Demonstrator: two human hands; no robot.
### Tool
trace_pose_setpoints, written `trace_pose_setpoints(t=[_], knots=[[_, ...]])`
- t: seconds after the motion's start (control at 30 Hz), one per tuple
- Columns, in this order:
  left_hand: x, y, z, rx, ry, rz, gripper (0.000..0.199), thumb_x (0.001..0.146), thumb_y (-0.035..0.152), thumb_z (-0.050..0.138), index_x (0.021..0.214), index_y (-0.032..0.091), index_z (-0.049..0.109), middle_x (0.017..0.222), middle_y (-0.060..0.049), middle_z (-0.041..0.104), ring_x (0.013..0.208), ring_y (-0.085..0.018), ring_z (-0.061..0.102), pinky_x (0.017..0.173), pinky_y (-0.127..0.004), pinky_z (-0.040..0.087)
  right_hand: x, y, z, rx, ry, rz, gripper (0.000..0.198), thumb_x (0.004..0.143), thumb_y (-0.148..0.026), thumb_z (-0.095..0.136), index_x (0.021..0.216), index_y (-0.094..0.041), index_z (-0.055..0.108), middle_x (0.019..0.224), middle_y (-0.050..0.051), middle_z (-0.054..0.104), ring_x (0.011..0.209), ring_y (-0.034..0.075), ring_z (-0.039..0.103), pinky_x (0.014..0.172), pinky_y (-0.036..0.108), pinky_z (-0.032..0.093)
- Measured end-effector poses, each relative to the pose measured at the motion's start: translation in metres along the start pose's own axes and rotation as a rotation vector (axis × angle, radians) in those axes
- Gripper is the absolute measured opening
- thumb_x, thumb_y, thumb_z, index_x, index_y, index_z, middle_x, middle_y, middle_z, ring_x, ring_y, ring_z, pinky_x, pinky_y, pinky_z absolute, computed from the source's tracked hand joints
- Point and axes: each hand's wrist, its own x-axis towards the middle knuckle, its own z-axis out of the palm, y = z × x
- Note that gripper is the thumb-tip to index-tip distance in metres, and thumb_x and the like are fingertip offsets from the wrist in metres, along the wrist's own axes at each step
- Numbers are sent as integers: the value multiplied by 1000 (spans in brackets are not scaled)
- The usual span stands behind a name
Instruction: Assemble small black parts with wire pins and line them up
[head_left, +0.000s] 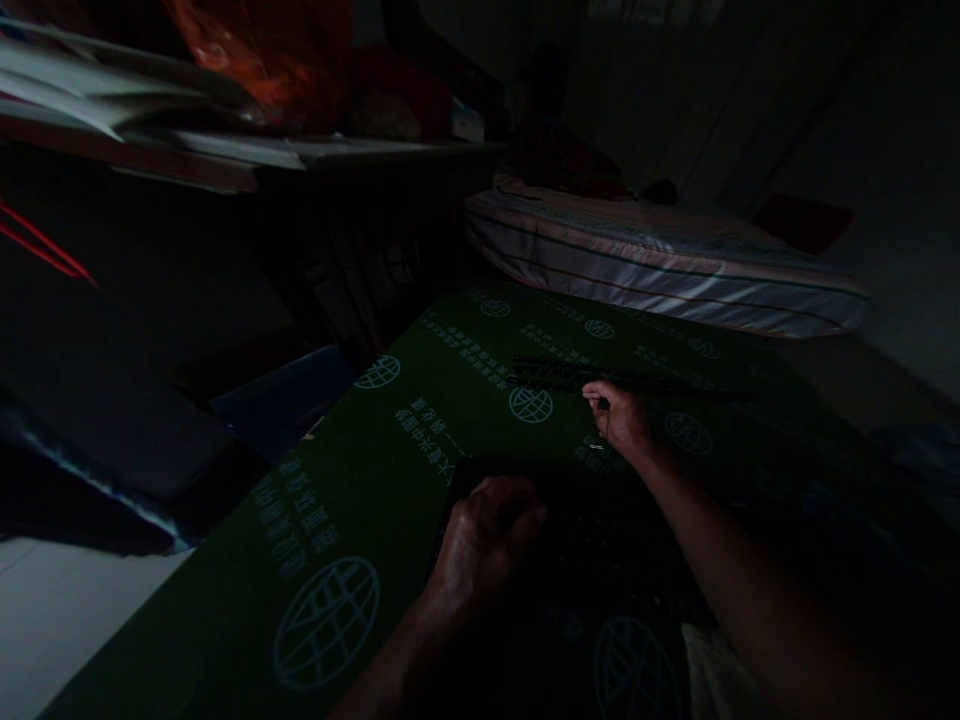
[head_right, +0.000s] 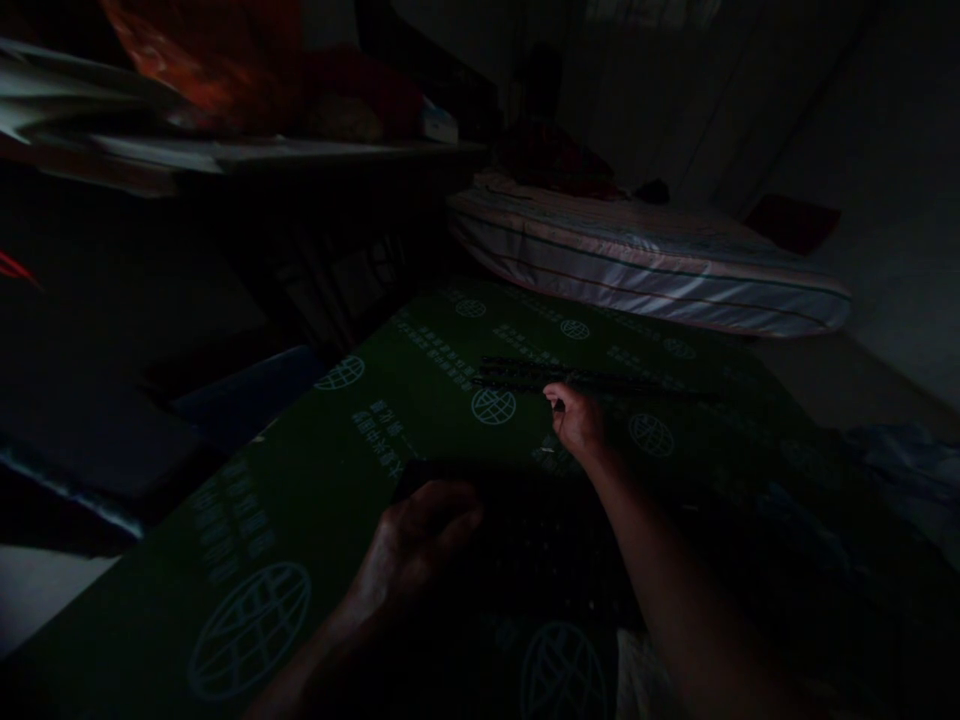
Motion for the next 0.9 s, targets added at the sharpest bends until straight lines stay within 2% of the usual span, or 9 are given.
trace_pose_setpoints(t=[0.1, 0.33, 0.9], knots=[[0, 1, 0, -3, -6, 7, 13, 76, 26, 60, 85, 19, 65, 84, -3, 69, 77, -18, 65, 70, -26, 50, 1, 0, -3, -7, 36, 7, 29, 73, -12, 47, 95, -19, 65, 89, 5, 70, 83, 20, 66, 74, 30, 51], [0, 1, -1, 18, -15, 0, 13, 76, 27, 59, 85, 19, 65, 84, -3, 68, 77, -17, 64, 70, -25, 49, 8, -2, -1, -88, -10, 3, 27, 71, -12, 56, 94, -22, 64, 91, 4, 70, 84, 21, 65, 77, 32, 50], [-1, 2, 0, 21, -52, -26, 17, 78, 27, 56, 90, 18, 64, 87, -3, 67, 80, -17, 63, 70, -26, 50, 17, 5, 12, -232, -3, 42, 21, 72, -21, 63, 93, -24, 63, 79, 1, 68, 68, 16, 62, 63, 26, 46]])
